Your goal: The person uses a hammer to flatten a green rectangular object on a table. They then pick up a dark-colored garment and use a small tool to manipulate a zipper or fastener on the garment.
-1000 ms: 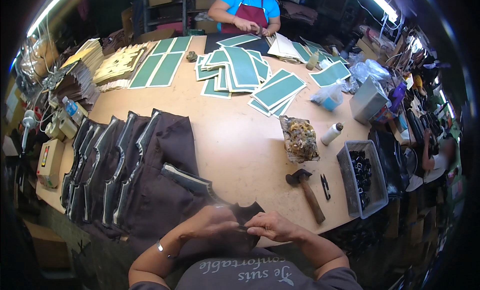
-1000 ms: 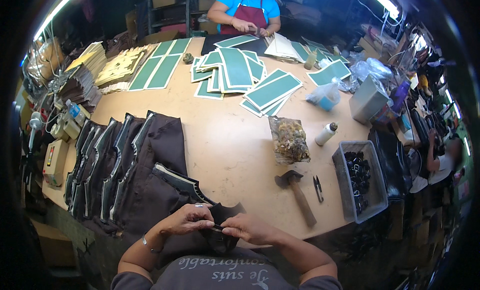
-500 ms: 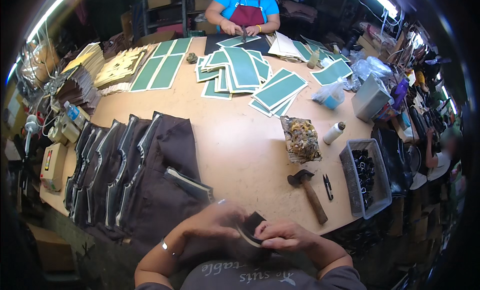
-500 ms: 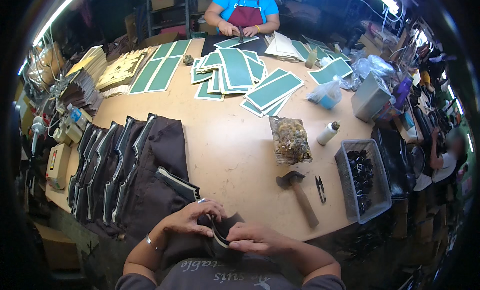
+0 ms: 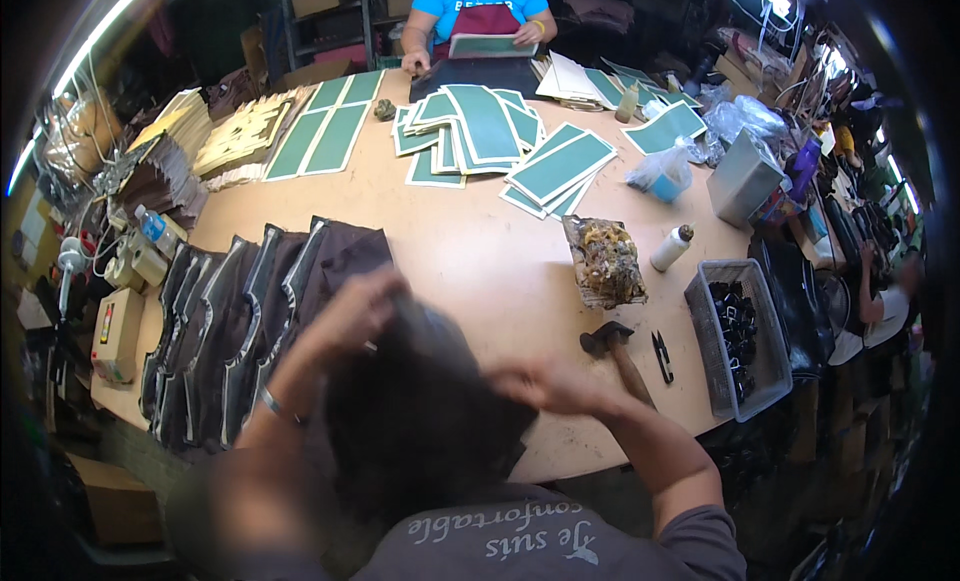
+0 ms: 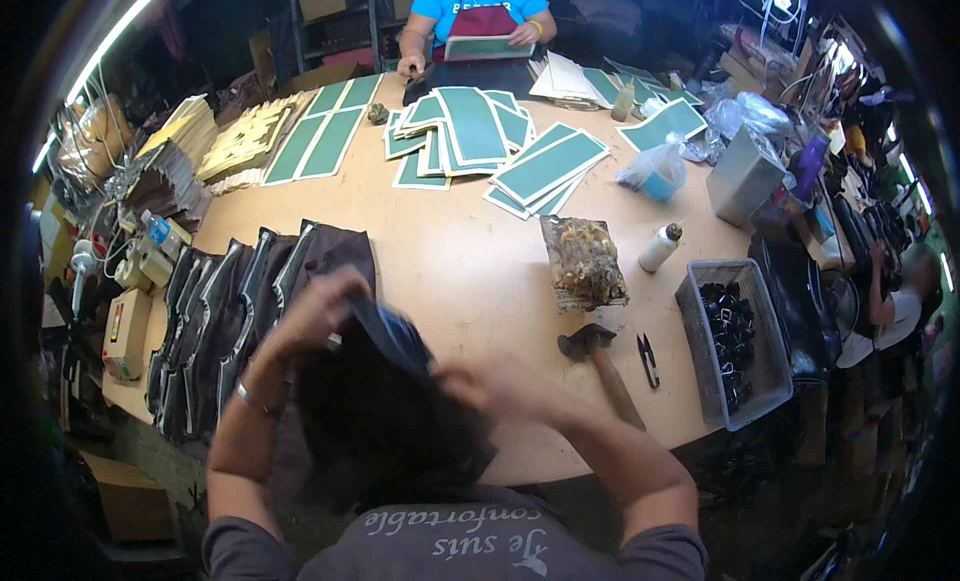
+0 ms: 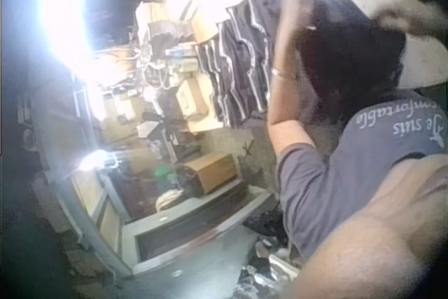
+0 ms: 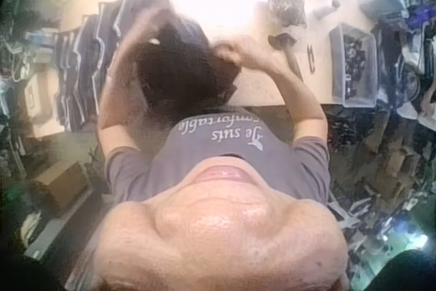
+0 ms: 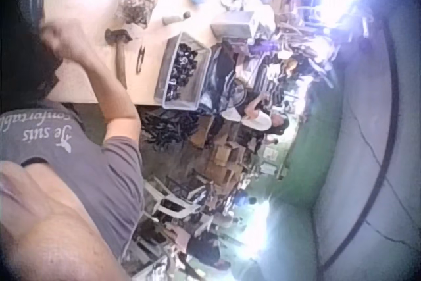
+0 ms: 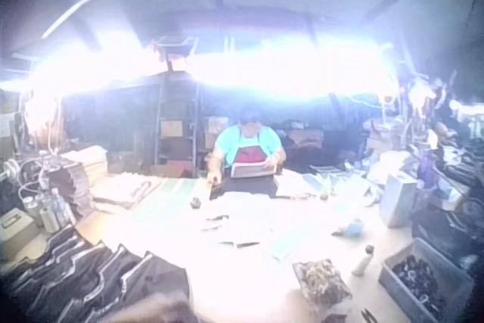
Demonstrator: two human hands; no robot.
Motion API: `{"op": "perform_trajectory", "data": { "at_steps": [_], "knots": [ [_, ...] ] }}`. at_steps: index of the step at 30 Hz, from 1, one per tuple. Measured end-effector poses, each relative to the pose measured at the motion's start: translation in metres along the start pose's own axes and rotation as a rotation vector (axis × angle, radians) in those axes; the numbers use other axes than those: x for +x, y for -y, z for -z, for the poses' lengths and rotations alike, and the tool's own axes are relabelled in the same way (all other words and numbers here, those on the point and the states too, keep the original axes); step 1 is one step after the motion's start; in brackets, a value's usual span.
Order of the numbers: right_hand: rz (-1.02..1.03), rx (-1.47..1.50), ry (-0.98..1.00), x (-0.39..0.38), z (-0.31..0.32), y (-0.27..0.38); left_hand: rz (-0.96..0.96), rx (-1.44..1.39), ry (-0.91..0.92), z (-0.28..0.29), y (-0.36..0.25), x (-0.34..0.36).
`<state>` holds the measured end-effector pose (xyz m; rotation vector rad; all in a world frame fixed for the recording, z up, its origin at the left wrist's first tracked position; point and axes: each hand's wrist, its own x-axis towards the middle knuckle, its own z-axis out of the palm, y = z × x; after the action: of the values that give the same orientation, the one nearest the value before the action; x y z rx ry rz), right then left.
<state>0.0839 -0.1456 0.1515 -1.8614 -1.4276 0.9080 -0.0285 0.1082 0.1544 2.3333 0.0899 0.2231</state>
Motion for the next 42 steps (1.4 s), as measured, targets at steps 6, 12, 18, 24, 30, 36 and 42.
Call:
{"op": "perform_trajectory", "data": {
  "at_steps": [6,12,18,24,30,36,42],
  "knots": [
    [0.615,-0.217,-1.12,0.06,0.037,0.037,-0.406,0.865,-0.829,0.086,-0.114,0.009],
    [0.541,-0.479,-0.875,0.03,-0.011,-0.064,-0.539,0.765,-0.201,0.011,-0.106,-0.053],
    [0.097,-0.578,-0.336,0.002,-0.102,-0.113,-0.022,0.209,0.319,-0.102,-0.022,-0.079],
    [0.115,-0.76,-0.289,-0.017,-0.098,-0.115,-0.283,0.378,0.206,-0.167,0.044,-0.021],
    [-0.475,-1.059,-0.78,-0.099,-0.034,-0.141,-0.275,0.332,0.148,-0.171,0.045,-0.017],
    [-0.642,-0.628,-0.649,-0.109,-0.024,-0.158,-0.321,0.455,0.309,-0.167,0.045,0.016],
    [-0.278,-0.445,-0.66,-0.091,-0.056,-0.098,-0.252,0.403,0.443,-0.166,0.044,0.034]
  ]
}}
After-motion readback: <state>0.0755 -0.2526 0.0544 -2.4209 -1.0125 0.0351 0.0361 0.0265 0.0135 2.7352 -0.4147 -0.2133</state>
